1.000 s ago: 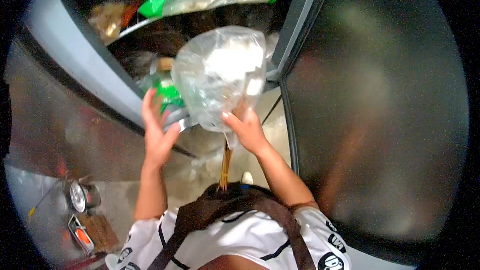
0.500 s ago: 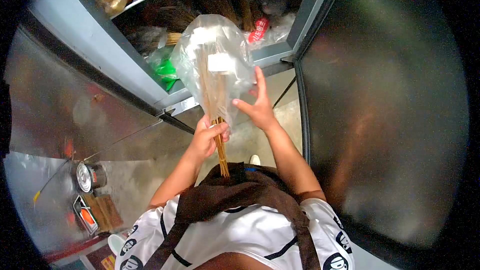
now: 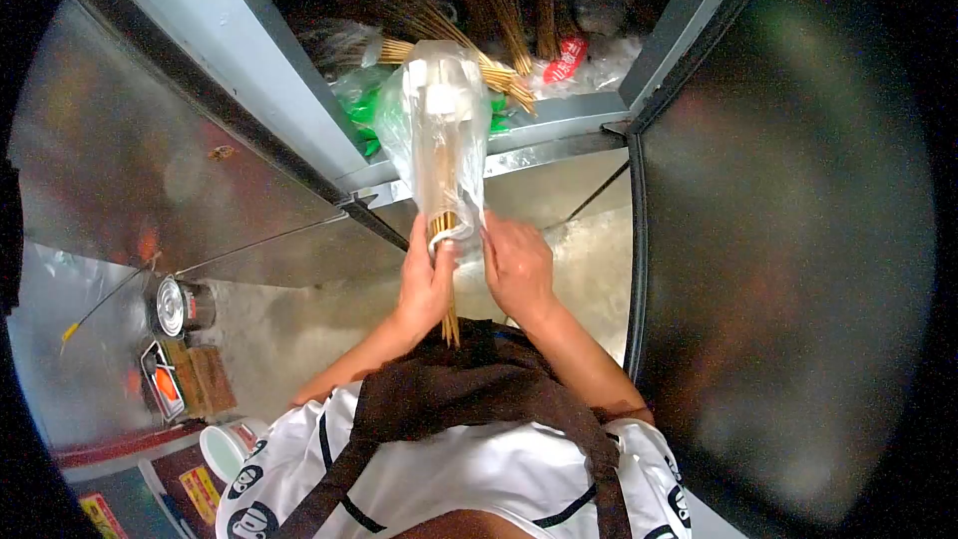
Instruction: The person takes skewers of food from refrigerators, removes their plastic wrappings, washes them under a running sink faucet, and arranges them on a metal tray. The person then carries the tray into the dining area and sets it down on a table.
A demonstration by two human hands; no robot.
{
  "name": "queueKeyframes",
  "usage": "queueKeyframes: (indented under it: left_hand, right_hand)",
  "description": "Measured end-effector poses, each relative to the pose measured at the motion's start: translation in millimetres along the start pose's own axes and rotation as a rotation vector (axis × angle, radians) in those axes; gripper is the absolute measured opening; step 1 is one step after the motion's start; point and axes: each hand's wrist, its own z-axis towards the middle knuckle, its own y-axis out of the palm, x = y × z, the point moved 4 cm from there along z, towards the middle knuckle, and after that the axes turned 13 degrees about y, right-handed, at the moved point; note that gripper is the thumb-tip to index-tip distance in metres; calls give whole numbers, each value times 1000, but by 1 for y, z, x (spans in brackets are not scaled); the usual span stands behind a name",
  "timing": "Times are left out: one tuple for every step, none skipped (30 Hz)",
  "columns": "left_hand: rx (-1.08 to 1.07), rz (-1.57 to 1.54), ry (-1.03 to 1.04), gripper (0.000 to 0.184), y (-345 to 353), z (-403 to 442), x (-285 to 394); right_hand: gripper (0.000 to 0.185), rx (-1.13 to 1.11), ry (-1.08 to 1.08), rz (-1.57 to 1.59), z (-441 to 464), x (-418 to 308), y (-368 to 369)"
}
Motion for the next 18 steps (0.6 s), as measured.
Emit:
queueKeyframes:
  left_hand:
    - [53, 424, 343, 28, -6, 0, 15]
    - [12, 302, 298, 25, -11, 1, 13]
    - [13, 307, 299, 25, -14, 2, 12]
    - [-4, 312, 363, 22, -15, 4, 14]
    - [-24, 316, 426, 20, -16, 5, 15]
    - [15, 383, 600, 16, -20, 6, 26]
    - [12, 382, 605, 16, -23, 9, 31]
    - [-10, 223, 705, 15, -25, 9, 40]
    - [-30, 63, 798, 14, -27, 7, 49]
    - [-111, -124, 676, 17, -26, 6, 52]
    - [-106, -124, 673, 17, -28, 5, 58]
    - [-198, -452, 519, 20, -27, 6, 59]
    - [-288, -776, 352, 24, -26, 8, 63]
    - [-302, -834, 254, 29, -28, 12, 72]
    - [-302, -834, 253, 29, -27, 15, 75]
    - [-306, -831, 153, 28, -24, 19, 74]
    - [-310, -828, 53, 28, -21, 22, 72]
    - [-337, -829, -29, 30, -15, 23, 64]
  right_hand:
    - [25, 3, -4, 5, 2, -2, -3]
    - [27, 81, -25, 3, 5, -3, -8]
    - [28, 157, -44, 0, 6, -5, -14]
    - [30, 123, 8, 52, 8, -8, -16]
    - [30, 122, 10, 55, 9, -12, -17]
    - [27, 151, -60, 48, 11, -19, -18]
    - [25, 184, -129, 38, 13, -24, -21]
    - [25, 188, -128, 37, 14, -26, -25]
    - [25, 235, -159, 53, 13, -28, -32]
    - [25, 279, -193, 69, 12, -28, -37]
    - [25, 274, -195, 69, 11, -26, -39]
    - [26, 278, -227, 129, 11, -25, -41]
    - [28, 285, -258, 189, 12, -23, -43]
    - [29, 264, -273, 204, 12, -22, -44]
    - [29, 263, -273, 204, 11, -22, -44]
    - [27, 233, -258, 272, 11, -21, -43]
    - [24, 202, -243, 340, 11, -21, -42]
    - [24, 200, -245, 339, 8, -19, -39]
